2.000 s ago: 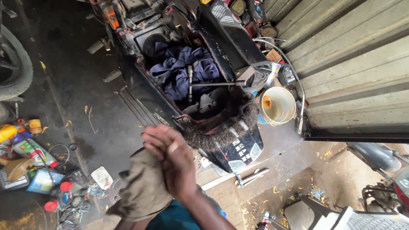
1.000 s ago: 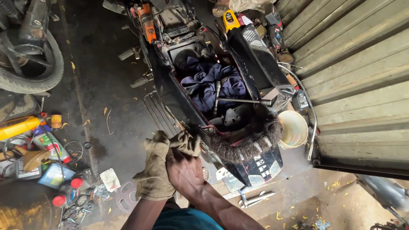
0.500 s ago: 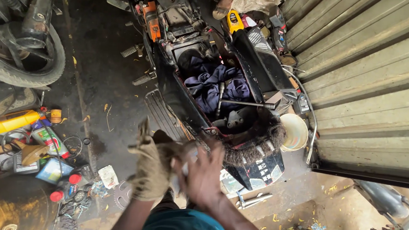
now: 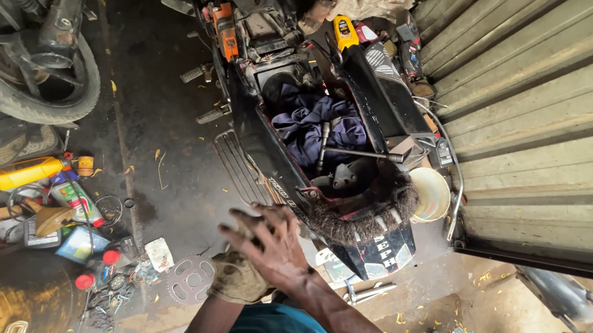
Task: Repairing a motorcycle by inspecting internal components, cleaning parts with a rag, and reassembling the seat area.
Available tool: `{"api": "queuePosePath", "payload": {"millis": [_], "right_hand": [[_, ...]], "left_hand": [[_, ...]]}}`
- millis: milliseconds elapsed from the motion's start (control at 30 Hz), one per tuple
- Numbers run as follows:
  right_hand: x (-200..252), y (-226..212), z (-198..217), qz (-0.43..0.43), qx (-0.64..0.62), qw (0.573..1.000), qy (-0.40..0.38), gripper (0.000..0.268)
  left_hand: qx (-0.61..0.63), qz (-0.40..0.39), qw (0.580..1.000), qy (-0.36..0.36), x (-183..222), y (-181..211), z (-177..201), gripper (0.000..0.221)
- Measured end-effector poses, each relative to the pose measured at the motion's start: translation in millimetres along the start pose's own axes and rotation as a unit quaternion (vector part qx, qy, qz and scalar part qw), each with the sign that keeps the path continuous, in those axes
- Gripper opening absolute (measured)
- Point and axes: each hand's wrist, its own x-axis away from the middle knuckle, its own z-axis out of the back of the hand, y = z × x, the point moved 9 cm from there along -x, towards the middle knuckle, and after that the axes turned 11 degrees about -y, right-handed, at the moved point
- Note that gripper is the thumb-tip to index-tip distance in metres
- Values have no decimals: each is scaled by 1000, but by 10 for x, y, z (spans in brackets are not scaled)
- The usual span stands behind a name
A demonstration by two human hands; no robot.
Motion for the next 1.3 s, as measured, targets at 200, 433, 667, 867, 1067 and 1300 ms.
{"api": "queuePosePath", "payload": {"millis": [200,433,667,867,1067,1300], "right_hand": [[150,-295,92,127,-13,990,-52,83],[12,293,492,37,-695,708,118,62],[-194,470,403,-10,-953,257,159,80],[-13,296,242,-63,-961,249,103,92],[329,97,128,-150,-952,263,46,91],[317,492,788,-185,-303,933,55,75]], "left_hand": [[99,152,966,185,157,-465,555,62],[66,138,978,142,-353,-1176,566,62],[36,100,988,110,-126,-389,438,63],[10,70,994,82,69,-10,314,65],[-74,66,966,237,186,-306,479,57],[702,-319,562,-301,-257,-477,462,39]]}}
